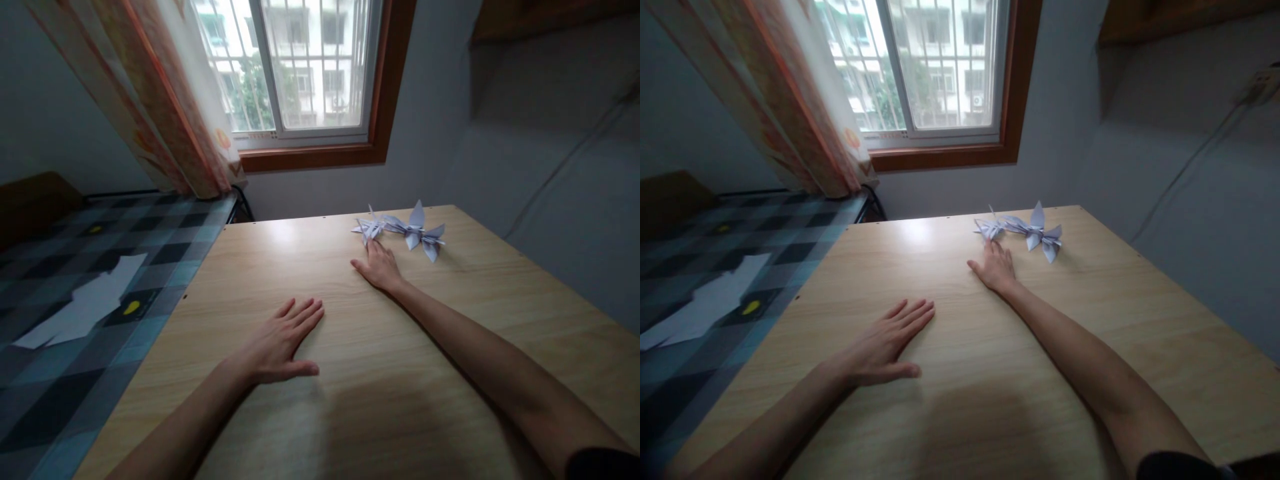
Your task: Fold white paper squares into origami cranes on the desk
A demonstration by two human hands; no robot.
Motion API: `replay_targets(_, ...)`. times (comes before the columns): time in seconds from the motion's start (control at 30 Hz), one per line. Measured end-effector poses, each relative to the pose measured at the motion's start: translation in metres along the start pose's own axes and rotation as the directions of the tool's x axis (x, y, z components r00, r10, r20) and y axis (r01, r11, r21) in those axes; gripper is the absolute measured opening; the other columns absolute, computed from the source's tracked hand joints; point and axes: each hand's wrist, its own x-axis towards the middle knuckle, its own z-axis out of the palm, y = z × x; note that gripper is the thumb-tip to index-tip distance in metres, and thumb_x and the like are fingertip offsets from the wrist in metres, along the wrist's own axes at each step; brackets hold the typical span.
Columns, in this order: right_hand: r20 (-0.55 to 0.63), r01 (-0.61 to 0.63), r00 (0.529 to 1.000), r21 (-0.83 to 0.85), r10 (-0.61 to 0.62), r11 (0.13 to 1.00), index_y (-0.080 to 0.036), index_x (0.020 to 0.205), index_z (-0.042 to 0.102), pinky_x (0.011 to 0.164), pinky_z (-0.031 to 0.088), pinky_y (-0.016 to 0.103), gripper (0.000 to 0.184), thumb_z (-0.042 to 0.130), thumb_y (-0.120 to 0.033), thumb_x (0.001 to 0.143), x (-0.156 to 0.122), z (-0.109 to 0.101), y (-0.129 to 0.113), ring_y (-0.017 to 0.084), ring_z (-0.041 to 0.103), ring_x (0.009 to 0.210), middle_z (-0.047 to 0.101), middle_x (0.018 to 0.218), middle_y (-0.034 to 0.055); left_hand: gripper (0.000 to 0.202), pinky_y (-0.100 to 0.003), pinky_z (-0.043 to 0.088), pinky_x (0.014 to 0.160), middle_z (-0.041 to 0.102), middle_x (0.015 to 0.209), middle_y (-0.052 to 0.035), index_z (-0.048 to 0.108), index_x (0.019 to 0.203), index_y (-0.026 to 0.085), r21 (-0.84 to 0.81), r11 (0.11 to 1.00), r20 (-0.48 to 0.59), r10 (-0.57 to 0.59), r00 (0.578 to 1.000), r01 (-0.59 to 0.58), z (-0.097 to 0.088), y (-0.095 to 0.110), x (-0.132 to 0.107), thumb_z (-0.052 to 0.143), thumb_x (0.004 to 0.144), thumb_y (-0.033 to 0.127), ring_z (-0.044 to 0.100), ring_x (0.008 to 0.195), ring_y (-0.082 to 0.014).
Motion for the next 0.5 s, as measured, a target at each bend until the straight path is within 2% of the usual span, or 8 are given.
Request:
replay_targets(0.1, -0.067, 0.076, 0.996, 0.135, -0.067, 0.988, -0.003, 0.154, 0.024, 0.117, 0.031, 0.053, 0.081, 0.05, -0.048, 0.092, -0.017, -0.002, -0.002, 0.035, 0.034, 0.146, 0.037, 0.155, 0.0251, 0.091, -0.055, 0.015, 0.124, 0.026, 0.163, -0.0128, 0.016, 0.159, 0.025, -0.054, 0.998, -0.051, -0.037, 0.998, 0.034, 0.002, 0.0, 0.0, 0.047, 0.089, 0.072, 0.025, 0.151, -0.0331)
replay_targets(0.2, -0.064, 0.188, 0.982, 0.275, -0.177, 0.943, -0.01, 0.155, 0.025, 0.117, 0.034, 0.052, 0.08, 0.055, -0.046, 0.09, -0.046, -0.004, -0.012, 0.034, 0.038, 0.144, 0.041, 0.155, 0.0211, 0.082, -0.055, 0.025, 0.121, 0.035, 0.16, -0.0138, 0.027, 0.156, 0.025, -0.258, 0.959, -0.205, -0.17, 0.964, 0.114, 0.009, 0.001, 0.009, 0.054, 0.09, 0.063, 0.035, 0.146, -0.0336)
replay_targets(0.27, -0.043, 0.237, 0.971, 0.33, -0.236, 0.914, -0.011, 0.155, 0.026, 0.118, 0.034, 0.051, 0.08, 0.057, -0.044, 0.09, -0.067, -0.004, -0.023, 0.032, 0.039, 0.145, 0.042, 0.154, 0.0208, 0.082, -0.054, 0.035, 0.117, 0.039, 0.157, -0.0164, 0.026, 0.156, 0.022, -0.513, 0.852, -0.332, -0.31, 0.891, 0.105, 0.016, 0.004, 0.022, 0.058, 0.088, 0.058, 0.042, 0.142, -0.0324)
replay_targets(0.3, -0.041, 0.257, 0.965, 0.351, -0.26, 0.9, -0.01, 0.155, 0.026, 0.118, 0.035, 0.051, 0.079, 0.057, -0.042, 0.09, -0.078, -0.005, -0.029, 0.032, 0.04, 0.144, 0.042, 0.154, 0.0212, 0.083, -0.054, 0.038, 0.115, 0.039, 0.156, -0.0176, 0.024, 0.155, 0.021, -0.634, 0.77, -0.384, -0.393, 0.835, 0.071, 0.019, 0.006, 0.031, 0.059, 0.088, 0.054, 0.044, 0.14, -0.0321)
replay_targets(0.4, -0.05, 0.339, 0.936, 0.385, -0.348, 0.858, -0.01, 0.153, 0.031, 0.117, 0.036, 0.052, 0.074, 0.057, -0.04, 0.09, -0.103, -0.007, -0.048, 0.032, 0.043, 0.141, 0.046, 0.151, 0.0212, 0.079, -0.05, 0.047, 0.107, 0.044, 0.151, -0.0165, 0.032, 0.148, 0.024, -0.827, 0.561, -0.417, -0.566, 0.711, -0.038, 0.024, 0.016, 0.06, 0.069, 0.081, 0.045, 0.055, 0.128, -0.0282)
replay_targets(0.43, -0.065, 0.362, 0.928, 0.392, -0.368, 0.846, -0.012, 0.152, 0.033, 0.116, 0.038, 0.053, 0.07, 0.055, -0.038, 0.091, -0.109, -0.008, -0.053, 0.031, 0.045, 0.14, 0.048, 0.149, 0.0201, 0.075, -0.046, 0.051, 0.102, 0.049, 0.147, -0.0154, 0.037, 0.143, 0.024, -0.853, 0.516, -0.419, -0.583, 0.696, -0.082, 0.025, 0.02, 0.069, 0.072, 0.079, 0.043, 0.059, 0.121, -0.0263)
replay_targets(0.5, -0.09, 0.418, 0.903, 0.407, -0.42, 0.812, -0.015, 0.15, 0.037, 0.115, 0.039, 0.052, 0.064, 0.055, -0.035, 0.092, -0.118, -0.011, -0.061, 0.03, 0.046, 0.138, 0.051, 0.147, 0.0179, 0.062, -0.038, 0.057, 0.086, 0.064, 0.123, -0.0109, 0.045, 0.129, 0.023, -0.892, 0.429, -0.403, -0.602, 0.69, -0.146, 0.026, 0.025, 0.081, 0.073, 0.078, 0.042, 0.066, 0.103, -0.0219)
